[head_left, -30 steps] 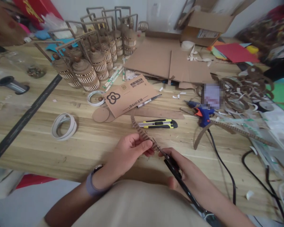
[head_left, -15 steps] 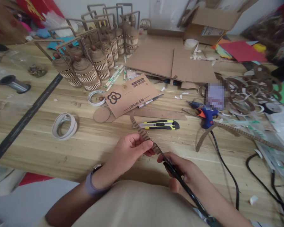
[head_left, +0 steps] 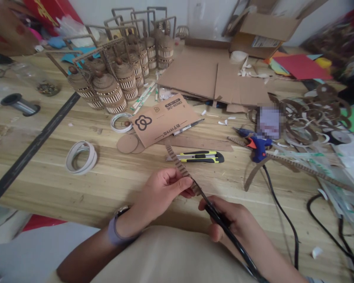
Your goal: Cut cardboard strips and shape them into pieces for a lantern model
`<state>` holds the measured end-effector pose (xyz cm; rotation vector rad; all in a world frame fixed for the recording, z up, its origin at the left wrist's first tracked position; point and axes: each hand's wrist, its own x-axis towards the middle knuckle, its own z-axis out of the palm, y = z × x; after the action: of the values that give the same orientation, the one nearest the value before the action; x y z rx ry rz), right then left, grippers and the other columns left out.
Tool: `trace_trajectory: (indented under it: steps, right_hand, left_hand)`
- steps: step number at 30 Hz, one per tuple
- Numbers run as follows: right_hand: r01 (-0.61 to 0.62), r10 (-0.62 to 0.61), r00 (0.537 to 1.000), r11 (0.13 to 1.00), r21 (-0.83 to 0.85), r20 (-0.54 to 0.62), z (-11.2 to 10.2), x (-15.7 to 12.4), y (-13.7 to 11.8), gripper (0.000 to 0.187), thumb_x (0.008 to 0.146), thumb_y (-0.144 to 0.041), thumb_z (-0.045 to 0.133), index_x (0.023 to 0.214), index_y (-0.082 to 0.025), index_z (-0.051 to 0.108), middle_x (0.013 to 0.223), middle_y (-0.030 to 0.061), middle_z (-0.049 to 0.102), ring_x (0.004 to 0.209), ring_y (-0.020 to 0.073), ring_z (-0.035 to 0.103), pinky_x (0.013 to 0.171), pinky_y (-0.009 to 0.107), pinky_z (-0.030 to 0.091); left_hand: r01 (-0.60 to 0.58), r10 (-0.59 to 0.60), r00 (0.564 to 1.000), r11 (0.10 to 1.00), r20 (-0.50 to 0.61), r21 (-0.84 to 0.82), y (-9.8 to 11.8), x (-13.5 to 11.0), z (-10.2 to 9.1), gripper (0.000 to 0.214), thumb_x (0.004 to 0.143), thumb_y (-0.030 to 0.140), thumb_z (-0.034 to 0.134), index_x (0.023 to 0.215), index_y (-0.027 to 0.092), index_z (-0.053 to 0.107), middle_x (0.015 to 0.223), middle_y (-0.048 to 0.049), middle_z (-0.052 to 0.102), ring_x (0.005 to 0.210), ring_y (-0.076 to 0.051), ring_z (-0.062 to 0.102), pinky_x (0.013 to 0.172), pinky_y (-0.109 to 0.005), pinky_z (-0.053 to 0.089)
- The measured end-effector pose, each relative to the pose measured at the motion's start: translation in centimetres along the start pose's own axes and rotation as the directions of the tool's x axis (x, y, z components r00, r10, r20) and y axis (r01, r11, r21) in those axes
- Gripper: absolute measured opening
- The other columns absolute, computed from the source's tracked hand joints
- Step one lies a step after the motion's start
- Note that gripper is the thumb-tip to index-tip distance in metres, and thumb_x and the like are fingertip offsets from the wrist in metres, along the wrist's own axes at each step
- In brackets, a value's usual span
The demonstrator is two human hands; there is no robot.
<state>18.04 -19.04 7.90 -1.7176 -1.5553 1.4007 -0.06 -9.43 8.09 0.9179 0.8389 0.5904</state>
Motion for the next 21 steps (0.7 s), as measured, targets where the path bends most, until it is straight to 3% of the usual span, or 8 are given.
trace_trajectory:
  steps: [5,13,16,21]
  right_hand:
    - [-0.009,0.009,0.999,1.000,-0.012,-0.042,0.44,-0.15,0.34,0.022,0.076,-0.043,0.067,0.082,-0.022,0.062,0.054,-0.0058,0.056,0.052,0.0131,0.048,0.049,0.023,0.031]
    - [0.046,-0.047,0.999,0.995,-0.092,-0.008,0.20,-0.16,0.05,0.024,0.079,-0.036,0.064,0.097,-0.021,0.064,0.061,-0.0047,0.060,0.055,0.0140,0.052,0.051,0.023,0.035]
    - [0.084,-0.088,0.995,0.990,-0.117,-0.036,0.28,-0.01,-0.07,0.022,0.079,-0.038,0.064,0.094,-0.021,0.064,0.062,-0.0041,0.059,0.057,0.0146,0.053,0.053,0.023,0.038]
    - [0.038,-0.038,0.999,0.995,-0.093,0.000,0.47,0.15,0.81,0.019,0.084,-0.038,0.057,0.088,-0.021,0.063,0.056,-0.0042,0.061,0.059,0.0162,0.058,0.052,0.023,0.039]
  left_hand:
    - [-0.001,0.002,1.000,1.000,-0.011,0.016,-0.41,0.04,-0.14,0.017,0.079,0.031,0.073,0.073,0.016,0.068,0.069,-0.0006,0.071,0.065,-0.012,0.066,0.066,-0.023,0.055]
    - [-0.028,0.023,0.999,0.985,0.028,0.173,-0.13,-0.20,-0.16,0.020,0.082,0.033,0.068,0.072,0.016,0.065,0.068,-0.0013,0.068,0.065,-0.012,0.063,0.063,-0.022,0.051]
    - [-0.023,0.016,0.999,0.985,0.046,0.173,-0.16,-0.24,-0.12,0.022,0.082,0.035,0.068,0.073,0.016,0.064,0.068,-0.0014,0.067,0.066,-0.013,0.063,0.063,-0.022,0.051]
    - [0.002,-0.008,1.000,0.979,0.027,0.204,-0.31,-0.25,-0.24,0.023,0.083,0.036,0.067,0.074,0.015,0.063,0.069,-0.0015,0.067,0.067,-0.013,0.063,0.065,-0.023,0.050]
